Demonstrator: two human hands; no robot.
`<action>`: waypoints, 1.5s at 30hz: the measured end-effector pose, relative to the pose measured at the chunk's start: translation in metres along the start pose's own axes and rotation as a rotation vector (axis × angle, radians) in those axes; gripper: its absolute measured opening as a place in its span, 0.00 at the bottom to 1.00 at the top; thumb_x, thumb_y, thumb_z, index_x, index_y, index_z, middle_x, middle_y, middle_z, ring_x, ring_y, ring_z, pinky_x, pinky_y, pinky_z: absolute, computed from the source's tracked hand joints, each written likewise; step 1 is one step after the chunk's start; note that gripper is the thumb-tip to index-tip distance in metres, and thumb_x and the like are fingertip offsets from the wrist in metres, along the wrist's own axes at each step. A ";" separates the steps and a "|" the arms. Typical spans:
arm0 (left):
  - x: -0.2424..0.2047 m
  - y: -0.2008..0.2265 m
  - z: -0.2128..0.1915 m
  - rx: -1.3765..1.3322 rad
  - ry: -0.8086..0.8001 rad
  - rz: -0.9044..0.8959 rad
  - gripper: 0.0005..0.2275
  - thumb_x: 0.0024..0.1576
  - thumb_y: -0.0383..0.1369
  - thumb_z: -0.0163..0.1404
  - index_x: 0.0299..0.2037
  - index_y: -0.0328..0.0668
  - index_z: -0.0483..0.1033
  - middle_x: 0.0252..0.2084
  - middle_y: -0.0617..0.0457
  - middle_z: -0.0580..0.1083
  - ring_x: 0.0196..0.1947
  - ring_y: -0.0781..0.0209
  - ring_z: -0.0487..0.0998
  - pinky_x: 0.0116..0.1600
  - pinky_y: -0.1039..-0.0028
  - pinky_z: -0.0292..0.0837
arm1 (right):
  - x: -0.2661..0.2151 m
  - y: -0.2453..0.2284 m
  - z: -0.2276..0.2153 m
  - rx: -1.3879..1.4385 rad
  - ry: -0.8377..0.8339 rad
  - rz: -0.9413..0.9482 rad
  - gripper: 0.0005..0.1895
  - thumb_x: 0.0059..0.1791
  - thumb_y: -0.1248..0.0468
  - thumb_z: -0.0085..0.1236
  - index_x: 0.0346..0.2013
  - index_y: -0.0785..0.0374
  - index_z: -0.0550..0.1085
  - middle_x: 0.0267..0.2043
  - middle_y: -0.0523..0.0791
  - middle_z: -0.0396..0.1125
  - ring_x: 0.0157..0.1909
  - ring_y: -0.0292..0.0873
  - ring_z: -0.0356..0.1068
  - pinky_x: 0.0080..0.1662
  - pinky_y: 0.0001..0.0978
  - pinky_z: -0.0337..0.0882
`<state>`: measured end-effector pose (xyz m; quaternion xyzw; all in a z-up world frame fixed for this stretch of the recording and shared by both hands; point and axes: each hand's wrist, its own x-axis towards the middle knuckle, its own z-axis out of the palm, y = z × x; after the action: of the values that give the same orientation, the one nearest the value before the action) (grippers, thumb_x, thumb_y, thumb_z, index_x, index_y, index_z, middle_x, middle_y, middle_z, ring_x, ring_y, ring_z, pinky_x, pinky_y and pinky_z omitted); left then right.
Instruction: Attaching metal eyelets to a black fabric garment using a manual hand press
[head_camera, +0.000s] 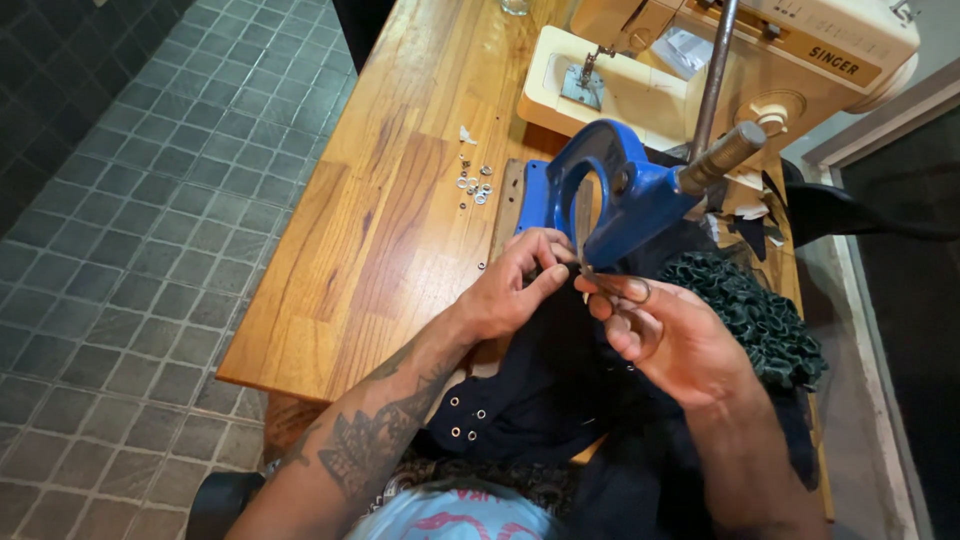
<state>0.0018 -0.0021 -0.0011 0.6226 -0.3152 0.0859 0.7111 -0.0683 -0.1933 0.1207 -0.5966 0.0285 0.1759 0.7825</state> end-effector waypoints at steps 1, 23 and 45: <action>0.000 -0.001 0.000 0.004 0.006 0.006 0.09 0.64 0.37 0.51 0.36 0.44 0.68 0.51 0.46 0.76 0.57 0.47 0.73 0.68 0.56 0.56 | 0.001 -0.006 0.003 -0.011 0.001 0.023 0.24 0.51 0.59 0.51 0.54 0.76 0.75 0.36 0.54 0.70 0.27 0.38 0.73 0.27 0.20 0.74; 0.000 0.006 -0.005 0.007 -0.006 0.011 0.09 0.64 0.38 0.50 0.37 0.44 0.69 0.50 0.46 0.76 0.57 0.46 0.74 0.68 0.55 0.57 | 0.007 0.046 -0.015 -0.037 -0.139 -0.270 0.22 0.46 0.75 0.57 0.55 0.78 0.72 0.37 0.67 0.71 0.23 0.61 0.77 0.19 0.38 0.77; 0.002 0.003 0.001 -0.077 -0.024 0.035 0.09 0.64 0.35 0.50 0.35 0.41 0.68 0.52 0.41 0.74 0.54 0.45 0.77 0.62 0.57 0.65 | 0.016 0.088 -0.016 0.119 -0.080 -0.380 0.14 0.50 0.73 0.56 0.49 0.77 0.74 0.44 0.67 0.72 0.29 0.53 0.74 0.25 0.31 0.71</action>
<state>0.0010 -0.0025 0.0026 0.5900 -0.3378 0.0785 0.7291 -0.0782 -0.1849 0.0308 -0.5365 -0.1052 0.0465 0.8360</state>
